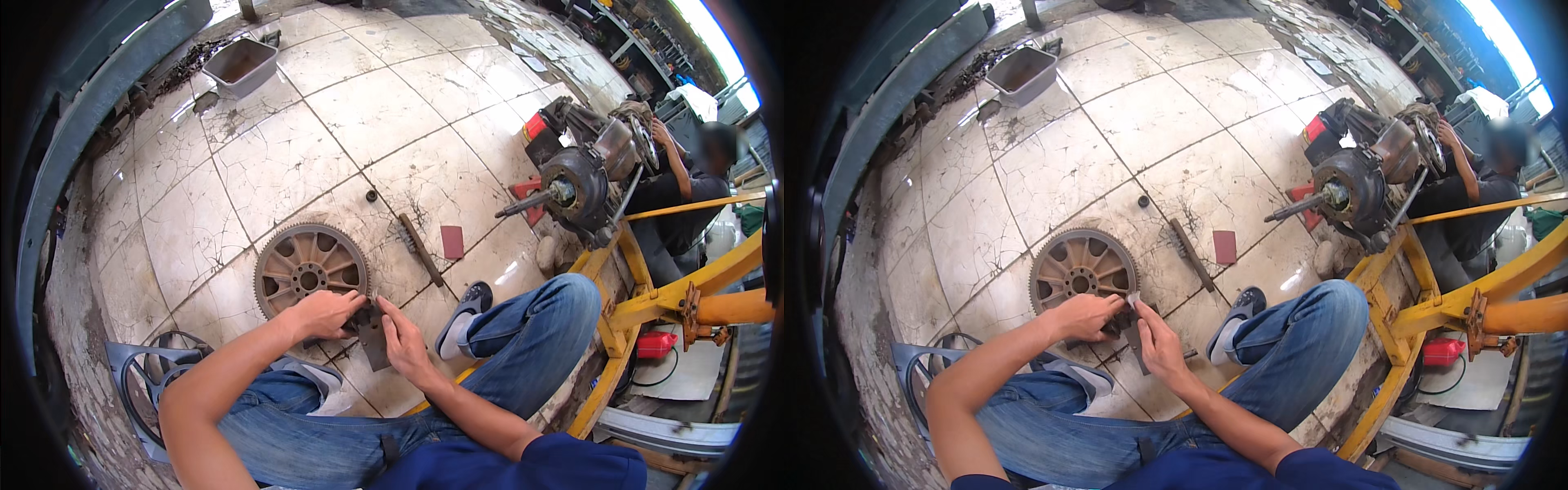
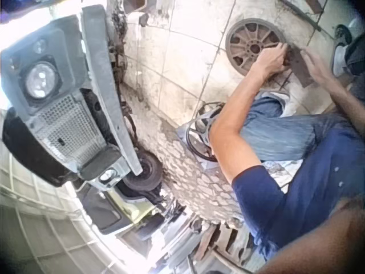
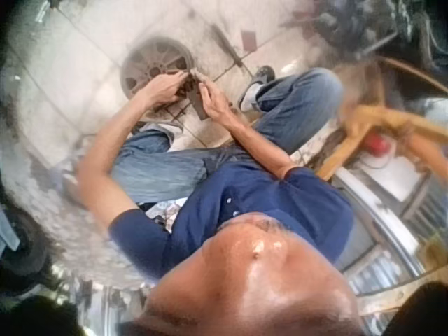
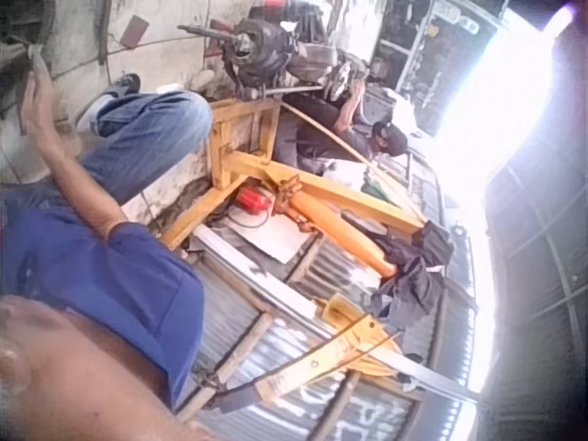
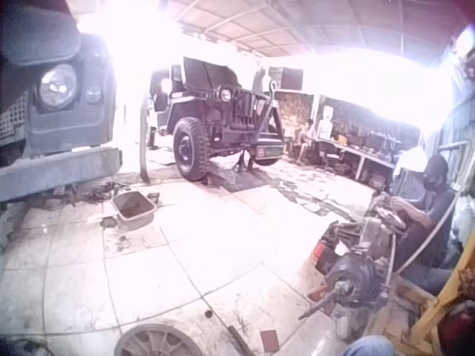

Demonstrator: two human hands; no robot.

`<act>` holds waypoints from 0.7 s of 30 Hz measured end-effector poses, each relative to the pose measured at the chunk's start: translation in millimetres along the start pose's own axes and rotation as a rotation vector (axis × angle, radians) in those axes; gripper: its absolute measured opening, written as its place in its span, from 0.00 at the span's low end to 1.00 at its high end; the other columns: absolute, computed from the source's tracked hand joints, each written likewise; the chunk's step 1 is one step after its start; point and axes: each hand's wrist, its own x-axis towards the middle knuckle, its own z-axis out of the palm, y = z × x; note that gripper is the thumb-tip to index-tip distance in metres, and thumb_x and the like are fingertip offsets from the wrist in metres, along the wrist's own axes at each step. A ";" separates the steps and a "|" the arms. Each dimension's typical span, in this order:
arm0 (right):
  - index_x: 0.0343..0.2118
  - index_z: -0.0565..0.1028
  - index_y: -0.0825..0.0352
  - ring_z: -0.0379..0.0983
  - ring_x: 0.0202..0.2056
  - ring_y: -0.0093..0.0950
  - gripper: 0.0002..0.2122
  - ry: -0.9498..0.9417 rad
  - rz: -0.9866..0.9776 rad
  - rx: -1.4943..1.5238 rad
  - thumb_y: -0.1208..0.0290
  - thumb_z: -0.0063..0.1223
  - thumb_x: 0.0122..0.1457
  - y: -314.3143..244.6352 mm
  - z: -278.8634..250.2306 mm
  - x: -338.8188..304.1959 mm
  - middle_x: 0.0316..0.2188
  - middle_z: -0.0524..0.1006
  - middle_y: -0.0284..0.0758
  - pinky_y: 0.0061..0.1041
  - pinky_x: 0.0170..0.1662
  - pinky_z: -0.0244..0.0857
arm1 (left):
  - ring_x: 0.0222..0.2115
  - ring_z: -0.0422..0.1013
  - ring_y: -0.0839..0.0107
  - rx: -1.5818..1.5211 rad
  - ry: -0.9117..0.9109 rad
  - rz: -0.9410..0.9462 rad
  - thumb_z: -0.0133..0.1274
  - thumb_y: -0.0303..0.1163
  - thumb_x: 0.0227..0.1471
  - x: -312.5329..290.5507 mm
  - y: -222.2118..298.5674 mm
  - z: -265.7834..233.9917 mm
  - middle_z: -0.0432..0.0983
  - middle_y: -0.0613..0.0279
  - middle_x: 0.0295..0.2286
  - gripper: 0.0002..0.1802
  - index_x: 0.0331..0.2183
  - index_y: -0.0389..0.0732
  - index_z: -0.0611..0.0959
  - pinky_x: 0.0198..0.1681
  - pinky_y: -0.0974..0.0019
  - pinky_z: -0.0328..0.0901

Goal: The person sits on the floor and uses a sanding block to smooth the edges of a small metal component. The person repeatedly rubs the sanding block against the metal part while holding it steady with the other hand.

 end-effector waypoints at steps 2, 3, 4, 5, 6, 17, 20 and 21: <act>0.57 0.70 0.71 0.72 0.54 0.39 0.17 0.004 -0.098 -0.024 0.71 0.41 0.69 -3.8 -2.4 -0.2 0.52 0.75 0.47 0.30 0.56 0.64 | 0.35 0.76 0.53 -0.048 0.016 0.032 0.65 0.46 0.43 1.4 1.1 -0.5 0.72 0.52 0.37 0.36 0.47 0.35 0.69 0.34 0.54 0.71; 0.57 0.70 0.71 0.72 0.54 0.39 0.17 -0.003 -0.058 -0.020 0.71 0.41 0.69 -2.7 -1.0 1.2 0.52 0.75 0.47 0.30 0.57 0.64 | 0.36 0.76 0.54 -0.021 0.044 0.045 0.65 0.44 0.42 0.6 0.9 -0.9 0.71 0.52 0.37 0.35 0.45 0.35 0.68 0.35 0.55 0.71; 0.57 0.70 0.71 0.72 0.55 0.39 0.17 -0.004 -0.011 -0.018 0.71 0.41 0.69 -1.2 1.1 1.3 0.52 0.75 0.47 0.30 0.57 0.64 | 0.36 0.75 0.55 -0.011 0.029 0.050 0.65 0.44 0.42 1.0 2.6 -3.1 0.71 0.53 0.38 0.35 0.45 0.35 0.69 0.35 0.55 0.71; 0.57 0.70 0.71 0.72 0.55 0.39 0.17 -0.005 0.037 -0.015 0.71 0.41 0.69 -0.1 1.8 1.7 0.53 0.75 0.47 0.30 0.57 0.64 | 0.37 0.75 0.55 -0.002 0.013 0.055 0.65 0.44 0.42 1.8 4.3 -5.5 0.71 0.53 0.38 0.34 0.45 0.35 0.69 0.36 0.55 0.71; 0.57 0.70 0.71 0.72 0.55 0.39 0.17 -0.007 0.062 -0.008 0.71 0.41 0.69 0.5 0.8 1.6 0.53 0.75 0.47 0.30 0.57 0.64 | 0.37 0.75 0.55 0.007 -0.002 0.060 0.66 0.43 0.42 3.1 5.3 -6.9 0.71 0.53 0.38 0.34 0.45 0.35 0.69 0.36 0.56 0.71; 0.57 0.71 0.68 0.74 0.52 0.41 0.17 -0.043 0.210 0.015 0.69 0.42 0.68 -8.4 -1.6 -2.5 0.51 0.76 0.47 0.30 0.54 0.66 | 0.42 0.72 0.60 0.134 0.087 0.197 0.66 0.43 0.39 -1.0 3.8 -6.8 0.72 0.59 0.39 0.31 0.43 0.38 0.74 0.46 0.60 0.66; 0.56 0.71 0.68 0.75 0.51 0.42 0.17 0.036 -0.092 -0.036 0.69 0.43 0.68 -12.2 -2.2 1.4 0.50 0.76 0.47 0.30 0.53 0.66 | 0.42 0.72 0.61 0.161 0.122 0.202 0.66 0.44 0.39 -1.0 0.6 -3.5 0.72 0.60 0.39 0.32 0.43 0.38 0.74 0.46 0.61 0.65; 0.56 0.71 0.68 0.75 0.51 0.42 0.17 -0.019 0.063 -0.052 0.69 0.43 0.68 -13.5 -3.8 1.8 0.50 0.76 0.47 0.30 0.53 0.67 | 0.42 0.72 0.61 0.166 0.143 0.201 0.66 0.44 0.39 -0.8 0.3 -1.8 0.72 0.60 0.39 0.32 0.43 0.38 0.74 0.46 0.61 0.65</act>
